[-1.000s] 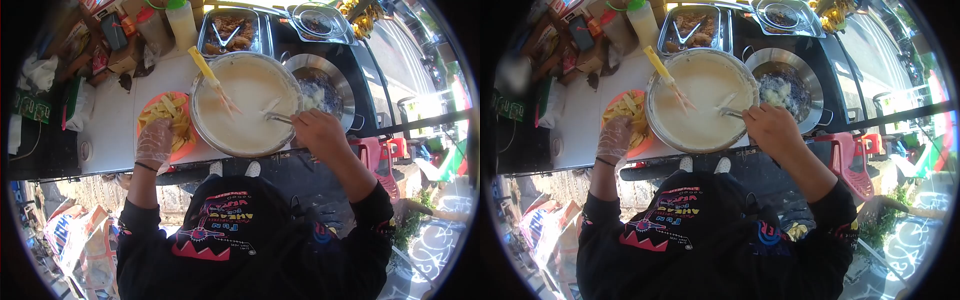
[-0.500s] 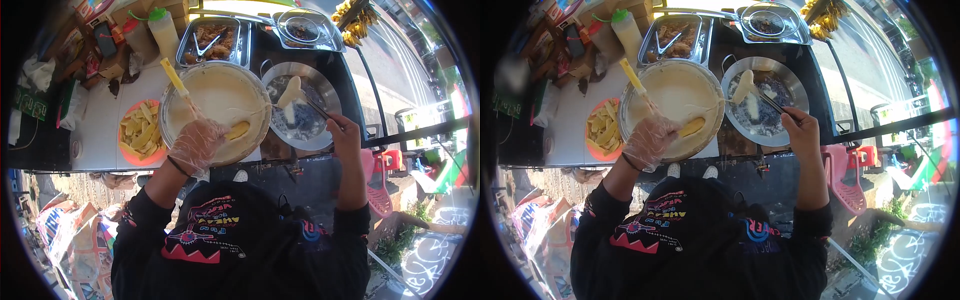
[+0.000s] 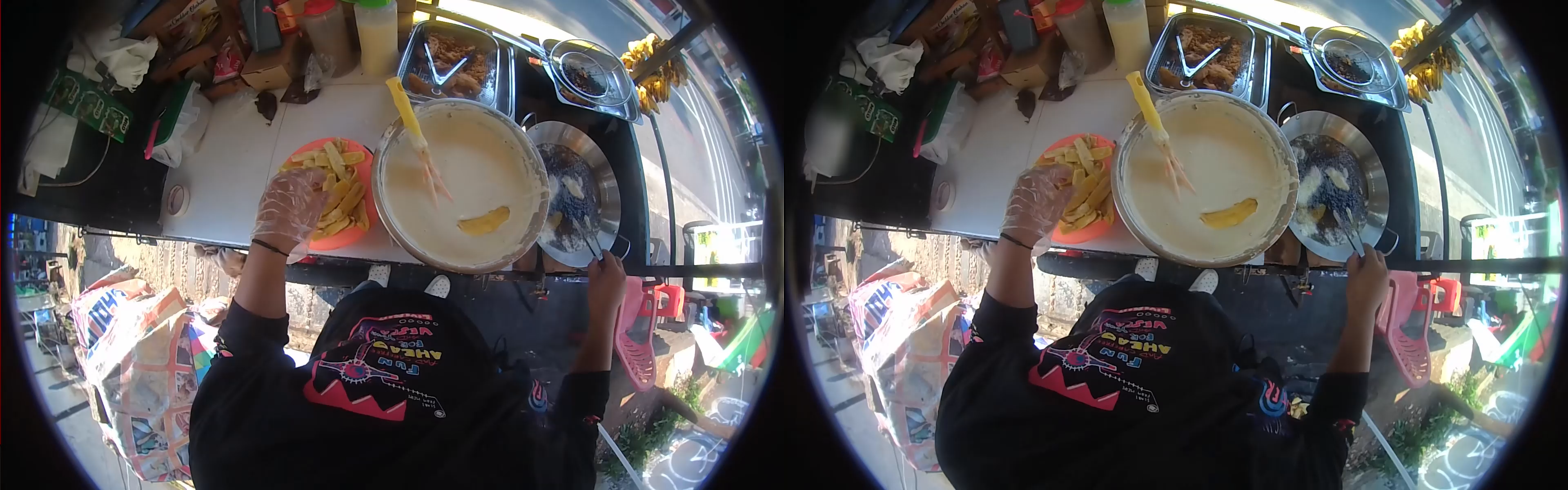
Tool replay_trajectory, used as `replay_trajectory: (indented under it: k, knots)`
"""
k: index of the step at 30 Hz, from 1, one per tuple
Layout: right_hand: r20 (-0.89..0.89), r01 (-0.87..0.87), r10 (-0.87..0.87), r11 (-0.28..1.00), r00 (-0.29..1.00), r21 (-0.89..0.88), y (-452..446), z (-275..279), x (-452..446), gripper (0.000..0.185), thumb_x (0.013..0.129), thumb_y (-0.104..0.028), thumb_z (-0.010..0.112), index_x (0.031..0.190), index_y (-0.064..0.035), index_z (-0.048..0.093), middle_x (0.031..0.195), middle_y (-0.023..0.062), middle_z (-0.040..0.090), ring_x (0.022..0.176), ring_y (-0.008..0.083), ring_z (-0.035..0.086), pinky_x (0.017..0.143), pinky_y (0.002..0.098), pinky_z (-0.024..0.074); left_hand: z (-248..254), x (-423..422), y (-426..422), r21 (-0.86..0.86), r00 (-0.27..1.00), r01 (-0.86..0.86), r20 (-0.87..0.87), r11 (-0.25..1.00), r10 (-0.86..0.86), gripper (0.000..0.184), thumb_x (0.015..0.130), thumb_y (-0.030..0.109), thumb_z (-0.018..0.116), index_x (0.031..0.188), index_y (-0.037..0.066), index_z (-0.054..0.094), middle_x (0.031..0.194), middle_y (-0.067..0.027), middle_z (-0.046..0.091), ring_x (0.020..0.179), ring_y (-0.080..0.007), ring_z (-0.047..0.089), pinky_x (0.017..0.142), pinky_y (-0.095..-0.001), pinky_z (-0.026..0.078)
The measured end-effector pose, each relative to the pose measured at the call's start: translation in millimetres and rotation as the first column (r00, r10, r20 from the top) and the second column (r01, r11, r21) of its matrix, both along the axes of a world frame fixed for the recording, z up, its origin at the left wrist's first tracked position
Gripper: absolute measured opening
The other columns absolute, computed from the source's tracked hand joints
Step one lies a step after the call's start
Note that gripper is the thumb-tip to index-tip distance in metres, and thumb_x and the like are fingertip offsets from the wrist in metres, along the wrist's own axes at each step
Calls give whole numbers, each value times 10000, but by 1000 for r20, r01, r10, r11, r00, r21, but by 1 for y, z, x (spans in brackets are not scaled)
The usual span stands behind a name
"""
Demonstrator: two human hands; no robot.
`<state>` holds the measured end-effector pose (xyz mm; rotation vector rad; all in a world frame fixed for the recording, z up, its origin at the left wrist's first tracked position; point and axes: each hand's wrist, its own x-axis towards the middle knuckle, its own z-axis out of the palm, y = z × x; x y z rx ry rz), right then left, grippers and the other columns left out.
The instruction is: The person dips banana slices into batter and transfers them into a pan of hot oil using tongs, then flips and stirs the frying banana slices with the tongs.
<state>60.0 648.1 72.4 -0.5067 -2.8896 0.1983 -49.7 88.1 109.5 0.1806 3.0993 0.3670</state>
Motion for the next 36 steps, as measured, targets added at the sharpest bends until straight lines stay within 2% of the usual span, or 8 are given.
replay_trajectory:
  k: [3,7,16,18,22,27,29,36]
  knots:
    - [-179,-26,-3,987,984,-161,-43,89,4,335,839,-119,725,1156,-17,686,907,106,670,793,246,677,701,335,533,4,-6,11,-43,966,12,258,999,0,406,766,263,816,1104,86,675,1074,-146,692,1034,-324,646,907,-409,512]
    - [36,-251,260,954,965,-166,-160,163,-1,350,778,-68,724,1125,-27,693,857,75,653,747,226,661,679,326,533,-22,-9,3,45,983,164,76,986,-167,478,710,254,858,1103,70,658,1054,-136,681,1015,-337,649,902,-428,513]
    - [191,-606,575,764,796,223,-230,109,-3,300,776,-164,717,1039,-25,685,849,74,657,764,248,690,664,362,544,-35,-13,-4,-78,957,263,145,962,-250,339,876,189,652,1187,66,596,1087,-166,652,1029,-323,656,862,-429,531]
    - [34,-365,379,908,925,-206,-220,109,-2,255,813,-156,706,990,27,694,833,95,684,738,263,692,678,373,546,-30,-8,-9,-98,944,324,93,941,-315,313,889,177,629,1178,61,595,1089,-167,642,1025,-319,656,853,-425,535]
    - [-84,-146,120,857,989,-495,-196,119,0,214,843,-155,697,965,21,713,814,127,689,710,280,686,681,376,544,-44,-7,-9,-126,937,348,9,929,-350,277,902,149,597,1160,47,590,1109,-175,613,1024,-314,652,841,-424,541]
    - [-51,-225,226,974,973,23,-180,139,-2,354,824,-143,707,1165,-61,663,900,102,633,790,250,678,677,365,551,-43,-11,-3,-151,949,314,47,937,-310,250,882,150,617,1112,54,619,1009,-163,646,946,-329,671,815,-433,548]
    - [122,-521,507,822,853,230,-189,139,-7,305,801,-143,703,1099,-81,680,876,57,601,781,206,657,653,340,550,-42,-16,-4,-132,959,273,110,953,-260,229,869,150,632,1079,57,639,974,-166,663,923,-344,674,807,-436,548]
    - [296,-788,750,458,591,413,-186,130,-55,400,745,-204,693,1132,-110,650,918,-10,572,835,158,604,624,310,514,-26,-16,-7,100,984,146,90,984,-155,289,824,204,723,1052,29,698,995,-200,705,944,-355,676,839,-418,541]
